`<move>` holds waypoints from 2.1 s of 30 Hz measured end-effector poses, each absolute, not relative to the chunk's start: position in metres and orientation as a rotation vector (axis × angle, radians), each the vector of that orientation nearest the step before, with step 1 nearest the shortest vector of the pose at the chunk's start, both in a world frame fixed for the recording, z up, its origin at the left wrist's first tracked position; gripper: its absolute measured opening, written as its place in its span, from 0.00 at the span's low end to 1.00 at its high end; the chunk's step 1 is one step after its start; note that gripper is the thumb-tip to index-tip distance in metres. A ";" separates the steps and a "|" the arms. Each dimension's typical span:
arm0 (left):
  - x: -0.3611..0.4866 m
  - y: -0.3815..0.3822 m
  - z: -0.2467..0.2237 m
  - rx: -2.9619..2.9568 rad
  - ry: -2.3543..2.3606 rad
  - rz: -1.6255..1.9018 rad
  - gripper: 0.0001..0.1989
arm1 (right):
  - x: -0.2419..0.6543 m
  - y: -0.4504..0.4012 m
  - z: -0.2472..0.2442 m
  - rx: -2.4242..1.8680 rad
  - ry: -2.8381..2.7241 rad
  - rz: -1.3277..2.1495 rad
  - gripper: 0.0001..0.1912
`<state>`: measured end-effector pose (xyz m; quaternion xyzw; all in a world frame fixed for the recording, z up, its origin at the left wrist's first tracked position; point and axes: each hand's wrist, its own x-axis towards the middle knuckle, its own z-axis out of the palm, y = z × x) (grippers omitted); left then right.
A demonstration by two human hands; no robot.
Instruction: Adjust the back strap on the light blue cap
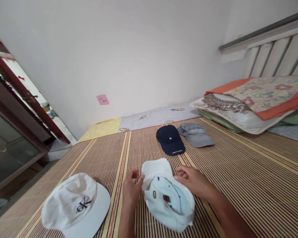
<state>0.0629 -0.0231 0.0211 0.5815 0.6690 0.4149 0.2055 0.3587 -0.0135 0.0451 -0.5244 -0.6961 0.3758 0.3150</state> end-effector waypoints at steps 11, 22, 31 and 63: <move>0.064 -0.026 0.010 1.599 1.839 0.799 0.12 | 0.342 -0.014 0.023 -1.792 -2.163 0.663 0.17; 0.070 -0.028 0.012 1.666 1.794 0.800 0.16 | 0.327 -0.020 0.036 -1.859 -2.184 0.608 0.18; 0.071 -0.033 0.034 1.714 1.898 0.949 0.16 | 0.334 -0.021 0.037 -1.838 -2.194 0.663 0.19; 0.092 -0.051 0.056 1.514 1.260 0.841 0.13 | 0.318 -0.051 0.077 -1.382 -2.165 1.087 0.12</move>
